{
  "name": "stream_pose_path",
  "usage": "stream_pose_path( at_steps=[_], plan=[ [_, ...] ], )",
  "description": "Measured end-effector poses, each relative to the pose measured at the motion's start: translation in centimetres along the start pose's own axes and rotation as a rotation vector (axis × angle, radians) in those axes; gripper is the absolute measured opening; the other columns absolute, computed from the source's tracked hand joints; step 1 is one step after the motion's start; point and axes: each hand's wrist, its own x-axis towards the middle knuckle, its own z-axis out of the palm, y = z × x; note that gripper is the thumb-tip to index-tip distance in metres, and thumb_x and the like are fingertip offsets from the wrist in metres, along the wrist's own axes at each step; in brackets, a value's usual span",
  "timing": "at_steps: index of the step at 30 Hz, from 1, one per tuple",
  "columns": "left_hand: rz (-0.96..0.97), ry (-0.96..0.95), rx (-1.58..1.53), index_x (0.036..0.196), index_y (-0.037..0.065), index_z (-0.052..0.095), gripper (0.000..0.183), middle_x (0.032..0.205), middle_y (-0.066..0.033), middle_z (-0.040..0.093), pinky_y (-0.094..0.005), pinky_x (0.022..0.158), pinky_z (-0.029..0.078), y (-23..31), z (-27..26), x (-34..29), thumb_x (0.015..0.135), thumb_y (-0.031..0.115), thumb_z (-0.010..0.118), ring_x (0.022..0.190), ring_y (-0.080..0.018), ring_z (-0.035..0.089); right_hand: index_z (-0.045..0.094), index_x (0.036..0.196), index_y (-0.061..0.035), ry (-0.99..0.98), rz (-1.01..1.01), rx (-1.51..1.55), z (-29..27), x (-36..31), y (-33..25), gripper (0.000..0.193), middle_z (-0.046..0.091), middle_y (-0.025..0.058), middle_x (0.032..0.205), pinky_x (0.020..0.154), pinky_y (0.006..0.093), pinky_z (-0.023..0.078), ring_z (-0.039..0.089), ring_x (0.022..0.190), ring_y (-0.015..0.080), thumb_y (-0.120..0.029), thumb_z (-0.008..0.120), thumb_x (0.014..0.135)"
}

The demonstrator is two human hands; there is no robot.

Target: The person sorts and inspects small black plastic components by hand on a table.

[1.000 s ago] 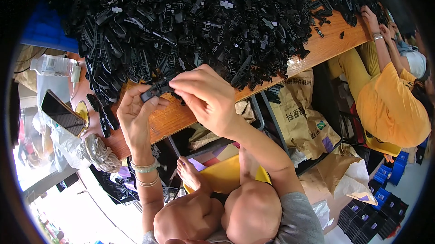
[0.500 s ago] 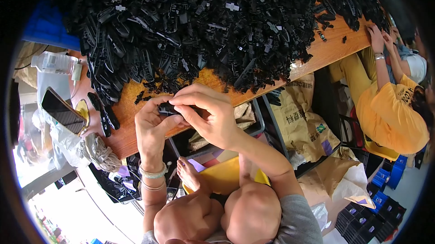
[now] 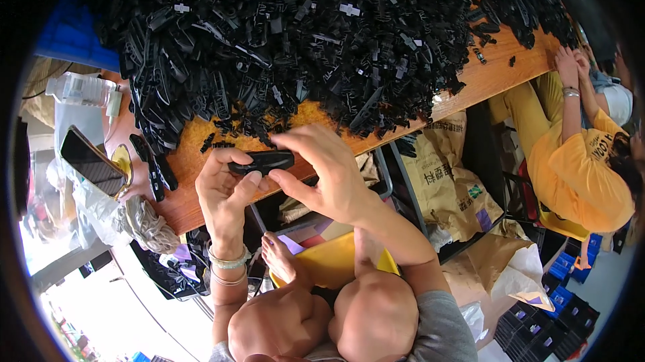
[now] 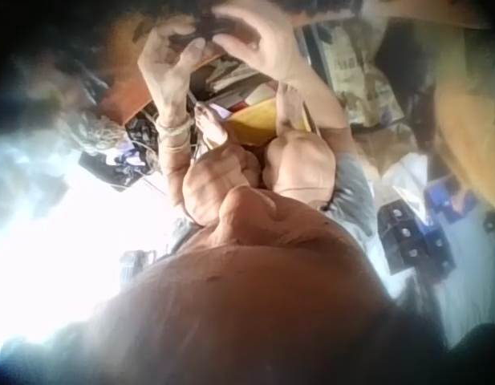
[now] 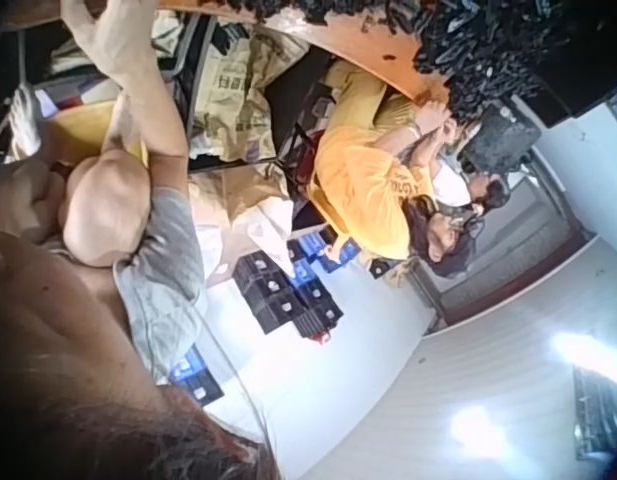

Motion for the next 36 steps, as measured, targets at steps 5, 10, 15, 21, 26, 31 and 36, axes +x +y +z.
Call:
stream_pose_path(
  at_steps=[5, 10, 15, 21, 26, 31, 36],
  plan=[
    [0.001, -0.079, 0.023, 0.096, -0.005, 0.056, 0.018, 0.088, -0.0122, 0.064, -0.0233, 0.067, 0.052, 0.6, -0.4, -0.7, 0.078, -0.008, 0.062, 0.075, -0.013, 0.064, 0.063, 0.102, 0.0017, -0.193, 0.301, 0.228, -1.0, -0.9, -0.9, 0.025, 0.065, 0.0095, 0.086, 0.06, 0.026, 0.045, 0.059, 0.067, 0.0135, -0.004, 0.068, 0.078],
    [0.178, -0.266, 0.329, 0.103, -0.006, 0.059, 0.029, 0.091, -0.0131, 0.066, -0.0247, 0.066, 0.052, 1.4, -1.8, 0.0, 0.076, -0.001, 0.068, 0.076, -0.0146, 0.066, 0.067, 0.099, -0.0008, -0.438, 0.439, 0.256, -3.1, -1.5, -0.3, 0.023, 0.067, 0.0062, 0.08, 0.056, 0.024, 0.044, 0.056, 0.061, 0.0103, -0.008, 0.071, 0.078],
    [0.354, 0.362, 0.525, 0.091, -0.002, 0.063, 0.01, 0.082, -0.0065, 0.063, -0.0224, 0.061, 0.049, 1.1, -6.1, 2.5, 0.081, -0.002, 0.063, 0.071, -0.0107, 0.06, 0.067, 0.096, -0.002, -0.375, 0.397, 0.243, -1.7, -0.5, 0.4, 0.02, 0.063, 0.0039, 0.072, 0.05, 0.0228, 0.041, 0.053, 0.057, 0.0066, -0.01, 0.072, 0.079],
    [0.637, 0.63, 1.136, 0.09, 0.001, 0.064, 0.028, 0.082, -0.0095, 0.059, -0.0314, 0.064, 0.045, 3.3, -6.5, 10.0, 0.075, 0.022, 0.075, 0.071, -0.0226, 0.056, 0.062, 0.084, -0.0046, 0.163, -0.006, -0.628, 2.0, 4.0, 3.5, 0.015, 0.051, 0.0066, 0.076, 0.05, 0.0343, 0.046, 0.057, 0.067, 0.0236, -0.011, 0.072, 0.075],
    [0.525, 0.641, 1.286, 0.087, 0.001, 0.062, 0.032, 0.08, -0.0103, 0.059, -0.0347, 0.068, 0.046, 4.1, -6.4, 10.8, 0.071, 0.024, 0.076, 0.074, -0.026, 0.059, 0.059, 0.083, -0.0041, 0.189, -0.03, -0.528, 3.0, 4.0, 4.1, 0.018, 0.052, 0.0065, 0.078, 0.054, 0.0339, 0.046, 0.056, 0.068, 0.0244, -0.006, 0.072, 0.072],
    [0.599, 0.701, 0.958, 0.09, 0.0, 0.057, 0.027, 0.079, -0.0079, 0.061, -0.0293, 0.066, 0.045, 3.0, -5.8, 8.0, 0.074, 0.013, 0.074, 0.07, -0.0169, 0.057, 0.056, 0.088, -0.0025, 0.323, -0.005, -0.164, 2.2, 2.9, 3.5, 0.018, 0.059, 0.0074, 0.081, 0.051, 0.0265, 0.043, 0.054, 0.059, 0.0173, 0.003, 0.068, 0.077],
    [0.331, 0.393, 0.372, 0.097, -0.002, 0.057, 0.029, 0.089, -0.0059, 0.06, -0.0204, 0.069, 0.045, 1.2, -2.6, 2.9, 0.074, -0.003, 0.073, 0.078, -0.0086, 0.056, 0.058, 0.099, 0.0024, 0.236, 0.281, 0.336, 0.9, 0.8, 2.5, 0.014, 0.059, 0.0061, 0.092, 0.056, 0.0192, 0.042, 0.056, 0.067, 0.0071, 0.005, 0.059, 0.085]
  ],
)
